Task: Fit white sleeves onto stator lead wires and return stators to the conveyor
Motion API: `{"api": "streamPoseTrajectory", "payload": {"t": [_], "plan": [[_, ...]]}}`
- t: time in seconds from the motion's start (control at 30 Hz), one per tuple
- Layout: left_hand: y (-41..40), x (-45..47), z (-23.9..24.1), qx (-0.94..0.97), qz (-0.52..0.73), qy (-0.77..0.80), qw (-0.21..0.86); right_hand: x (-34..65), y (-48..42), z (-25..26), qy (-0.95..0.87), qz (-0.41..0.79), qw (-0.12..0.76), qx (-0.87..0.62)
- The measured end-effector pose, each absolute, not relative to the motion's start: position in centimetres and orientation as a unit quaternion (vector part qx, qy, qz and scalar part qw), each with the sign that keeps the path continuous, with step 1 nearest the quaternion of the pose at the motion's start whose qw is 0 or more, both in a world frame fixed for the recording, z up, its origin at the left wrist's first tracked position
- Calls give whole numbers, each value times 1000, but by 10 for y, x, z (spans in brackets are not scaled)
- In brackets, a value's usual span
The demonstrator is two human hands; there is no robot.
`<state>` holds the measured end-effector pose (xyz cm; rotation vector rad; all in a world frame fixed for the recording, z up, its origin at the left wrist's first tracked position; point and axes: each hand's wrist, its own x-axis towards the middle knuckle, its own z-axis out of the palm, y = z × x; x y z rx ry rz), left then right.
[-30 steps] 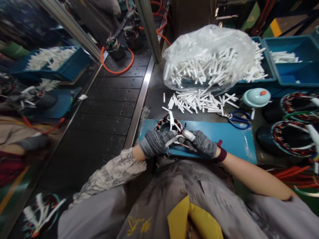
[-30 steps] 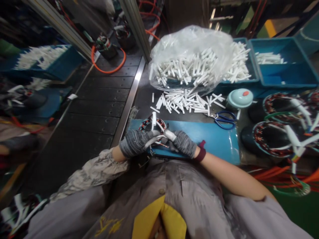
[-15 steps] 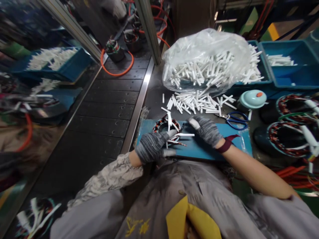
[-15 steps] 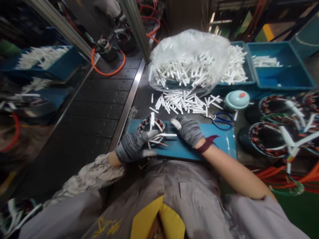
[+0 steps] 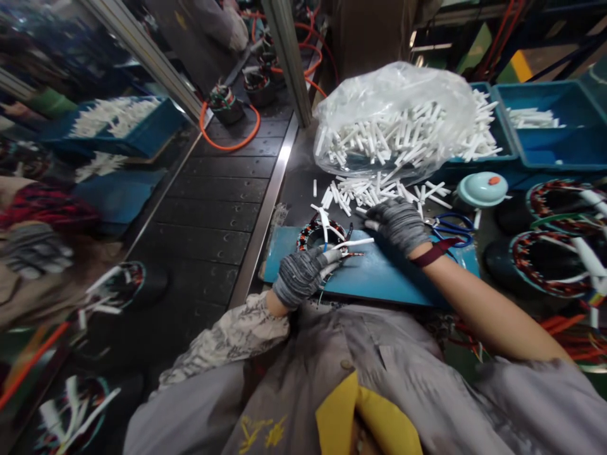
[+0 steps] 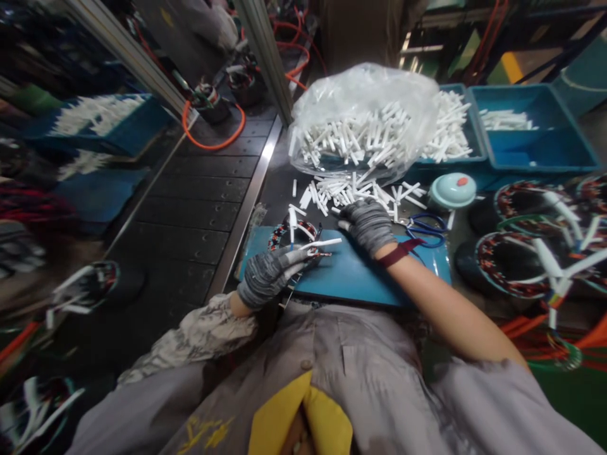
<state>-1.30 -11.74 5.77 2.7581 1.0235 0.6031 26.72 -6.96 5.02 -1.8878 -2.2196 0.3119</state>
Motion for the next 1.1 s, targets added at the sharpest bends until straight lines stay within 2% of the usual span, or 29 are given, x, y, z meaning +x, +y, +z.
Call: {"api": "streamPoseTrajectory", "payload": {"t": [0.13, 0.17, 0.23, 0.4, 0.53, 0.67, 0.77, 0.9, 1.1], "plan": [[-117, -15, 56, 906, 212, 348, 117, 281, -116, 62, -628, 235, 383, -635], [-116, -15, 56, 903, 217, 349, 126, 279, -131, 64, -603, 267, 421, -622], [-116, -15, 56, 901, 230, 341, 135, 272, -158, 67, -574, 318, 445, -610], [-116, -14, 56, 898, 241, 341, 143, 256, -181, 59, -545, 376, 421, -620], [-118, -13, 57, 893, 245, 342, 160, 258, -175, 49, -531, 393, 434, -613], [-120, -12, 56, 894, 257, 342, 130, 253, -169, 45, -588, 387, 458, -542], [-121, -9, 55, 882, 293, 359, 85, 243, -165, 49, -679, 361, 416, -484], [-123, -5, 56, 879, 326, 343, 48, 231, -164, 59, -734, 324, 334, -495], [-131, -3, 58, 905, 225, 360, -20, 216, -152, 65, -598, 583, 282, -472]]}}
